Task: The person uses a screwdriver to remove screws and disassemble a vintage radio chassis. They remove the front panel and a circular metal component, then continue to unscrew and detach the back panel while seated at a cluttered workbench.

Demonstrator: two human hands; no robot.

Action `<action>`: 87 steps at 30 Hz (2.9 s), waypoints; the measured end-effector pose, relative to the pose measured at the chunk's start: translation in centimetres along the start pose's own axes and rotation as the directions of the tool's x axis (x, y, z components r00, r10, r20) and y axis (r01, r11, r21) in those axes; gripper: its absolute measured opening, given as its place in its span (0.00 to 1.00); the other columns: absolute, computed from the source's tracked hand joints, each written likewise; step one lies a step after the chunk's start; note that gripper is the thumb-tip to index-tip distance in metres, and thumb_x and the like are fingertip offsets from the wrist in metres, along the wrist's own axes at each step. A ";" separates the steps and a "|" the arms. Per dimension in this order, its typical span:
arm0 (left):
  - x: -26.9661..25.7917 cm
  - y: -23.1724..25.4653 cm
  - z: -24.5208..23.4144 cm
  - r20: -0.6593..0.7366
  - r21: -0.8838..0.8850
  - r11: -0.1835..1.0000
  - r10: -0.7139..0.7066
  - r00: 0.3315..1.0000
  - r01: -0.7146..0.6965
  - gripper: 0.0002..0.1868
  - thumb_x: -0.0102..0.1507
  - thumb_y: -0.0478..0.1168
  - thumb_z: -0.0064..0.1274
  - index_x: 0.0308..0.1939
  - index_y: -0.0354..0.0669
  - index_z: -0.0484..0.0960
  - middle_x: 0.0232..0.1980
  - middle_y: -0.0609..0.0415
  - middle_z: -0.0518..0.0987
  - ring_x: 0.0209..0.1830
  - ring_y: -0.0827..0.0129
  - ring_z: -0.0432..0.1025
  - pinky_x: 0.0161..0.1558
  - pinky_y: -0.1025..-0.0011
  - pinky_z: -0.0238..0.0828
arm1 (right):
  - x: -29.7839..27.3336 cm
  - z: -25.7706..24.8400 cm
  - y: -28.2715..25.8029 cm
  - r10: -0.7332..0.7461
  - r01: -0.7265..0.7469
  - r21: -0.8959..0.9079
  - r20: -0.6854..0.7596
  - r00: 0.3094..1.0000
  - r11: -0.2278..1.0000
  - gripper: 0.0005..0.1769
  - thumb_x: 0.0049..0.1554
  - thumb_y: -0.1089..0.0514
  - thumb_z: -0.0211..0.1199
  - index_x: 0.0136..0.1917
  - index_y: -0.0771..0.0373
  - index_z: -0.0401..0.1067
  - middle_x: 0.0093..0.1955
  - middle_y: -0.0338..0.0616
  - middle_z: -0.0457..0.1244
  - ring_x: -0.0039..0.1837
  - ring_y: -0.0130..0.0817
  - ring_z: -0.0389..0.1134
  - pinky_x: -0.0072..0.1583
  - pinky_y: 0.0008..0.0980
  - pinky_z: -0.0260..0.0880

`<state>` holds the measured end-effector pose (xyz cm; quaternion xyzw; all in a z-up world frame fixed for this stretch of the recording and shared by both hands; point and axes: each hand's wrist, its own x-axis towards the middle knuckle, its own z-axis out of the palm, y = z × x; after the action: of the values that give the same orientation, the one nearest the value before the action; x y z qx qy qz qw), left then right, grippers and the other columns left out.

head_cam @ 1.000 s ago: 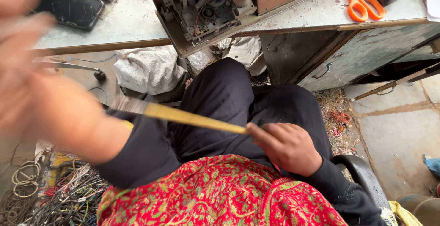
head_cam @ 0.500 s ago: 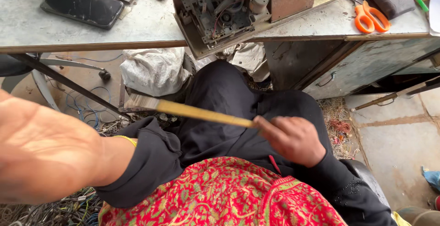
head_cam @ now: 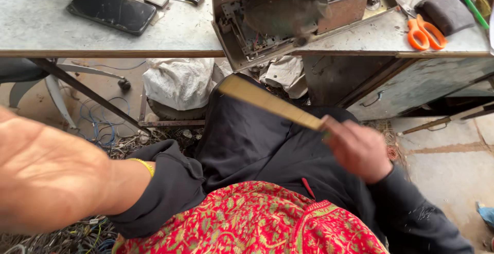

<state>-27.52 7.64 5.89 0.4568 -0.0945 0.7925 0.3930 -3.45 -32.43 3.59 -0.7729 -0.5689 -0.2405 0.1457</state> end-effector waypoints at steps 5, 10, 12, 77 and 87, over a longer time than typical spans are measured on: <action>1.8 3.7 7.4 0.318 0.190 0.982 -0.063 0.946 0.001 0.09 0.69 0.45 0.56 0.48 0.46 0.82 0.51 0.57 0.80 0.56 0.66 0.74 0.64 0.65 0.65 | 1.1 0.5 -1.3 -0.167 0.175 -0.062 0.122 0.978 0.983 0.23 0.54 0.56 0.69 0.63 0.58 0.74 0.33 0.36 0.58 0.32 0.33 0.62 0.34 0.37 0.62; 0.8 2.2 11.7 0.702 0.340 0.940 -0.245 0.668 -0.014 0.11 0.69 0.37 0.67 0.54 0.46 0.84 0.53 0.56 0.83 0.57 0.63 0.76 0.65 0.66 0.66 | -0.4 0.2 1.8 0.044 -0.035 -0.072 0.132 0.990 0.997 0.28 0.55 0.56 0.68 0.69 0.56 0.71 0.36 0.40 0.58 0.34 0.37 0.62 0.37 0.39 0.63; -1.6 -2.1 13.8 0.780 0.365 0.920 -0.216 0.588 -0.146 0.16 0.68 0.39 0.68 0.59 0.44 0.83 0.58 0.54 0.83 0.61 0.61 0.76 0.67 0.62 0.66 | -1.9 -0.3 2.3 0.084 -0.075 -0.071 0.146 0.986 0.995 0.29 0.55 0.56 0.67 0.70 0.55 0.71 0.36 0.41 0.58 0.34 0.38 0.62 0.38 0.40 0.63; -22.5 -3.4 20.7 0.702 0.343 -0.325 -0.535 -0.471 0.881 0.22 0.67 0.39 0.59 0.63 0.34 0.75 0.52 0.56 0.81 0.49 0.76 0.75 0.49 0.73 0.76 | -16.9 -3.9 3.2 0.765 -0.498 0.805 0.531 0.363 -0.323 0.17 0.57 0.59 0.66 0.59 0.64 0.70 0.35 0.32 0.56 0.32 0.19 0.53 0.34 0.23 0.54; -26.4 -1.8 19.7 0.668 0.425 -0.353 -0.499 -0.552 0.834 0.24 0.68 0.33 0.56 0.68 0.36 0.68 0.59 0.50 0.78 0.56 0.66 0.75 0.55 0.66 0.75 | -16.3 -2.5 1.4 0.743 -0.302 0.843 0.536 0.401 -0.445 0.17 0.59 0.55 0.69 0.56 0.61 0.67 0.39 0.34 0.61 0.30 0.18 0.54 0.31 0.22 0.50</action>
<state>-6.26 -15.30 -4.44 0.4848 -0.0010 -0.1745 0.8570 -6.44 -47.30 -3.00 -0.5467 -0.0185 0.2104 0.8102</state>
